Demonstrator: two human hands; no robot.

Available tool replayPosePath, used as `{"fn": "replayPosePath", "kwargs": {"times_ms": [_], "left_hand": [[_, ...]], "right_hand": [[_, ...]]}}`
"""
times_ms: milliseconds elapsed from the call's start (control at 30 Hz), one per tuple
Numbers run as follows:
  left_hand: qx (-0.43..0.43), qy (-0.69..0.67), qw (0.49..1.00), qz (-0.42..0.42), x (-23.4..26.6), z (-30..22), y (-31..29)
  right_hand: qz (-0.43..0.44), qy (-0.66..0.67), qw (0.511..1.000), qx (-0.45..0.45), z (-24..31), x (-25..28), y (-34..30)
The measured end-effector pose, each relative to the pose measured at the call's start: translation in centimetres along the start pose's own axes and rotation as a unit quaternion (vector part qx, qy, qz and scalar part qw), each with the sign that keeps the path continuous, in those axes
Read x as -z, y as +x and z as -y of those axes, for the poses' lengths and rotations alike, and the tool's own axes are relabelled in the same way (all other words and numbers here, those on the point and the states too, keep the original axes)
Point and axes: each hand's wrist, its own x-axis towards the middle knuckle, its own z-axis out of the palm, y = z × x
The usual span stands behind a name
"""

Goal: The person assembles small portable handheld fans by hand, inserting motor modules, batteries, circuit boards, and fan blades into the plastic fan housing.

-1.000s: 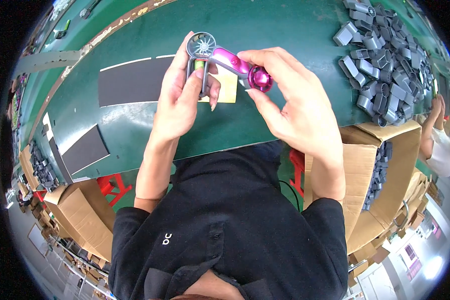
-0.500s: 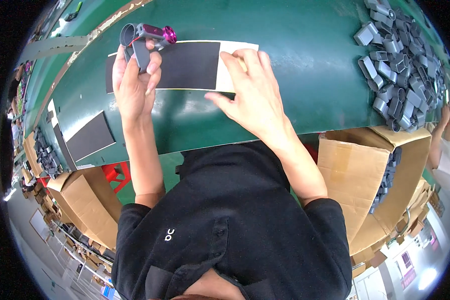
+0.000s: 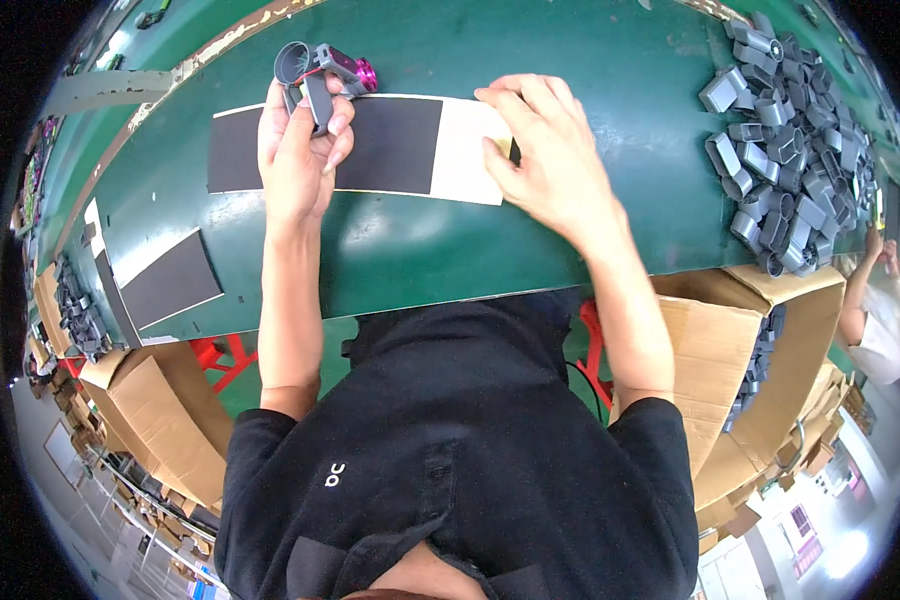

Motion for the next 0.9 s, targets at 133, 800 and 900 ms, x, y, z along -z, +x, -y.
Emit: {"fn": "replayPosePath", "kwargs": {"times_ms": [133,800,900], "left_hand": [[-0.006,-0.007,1.000,-0.006,0.1,0.3,0.3],[-0.008,-0.022,1.000,0.003,-1.6,0.2,-0.4],[0.007,0.004,1.000,0.006,-2.7,2.3,-0.9]], "right_hand": [[-0.023,-0.014,1.000,0.001,2.6,-2.7,0.3],[0.145,-0.084,0.976,0.135,0.3,0.2,3.8],[0.197,-0.079,0.972,0.101,-0.7,1.4,3.8]]}}
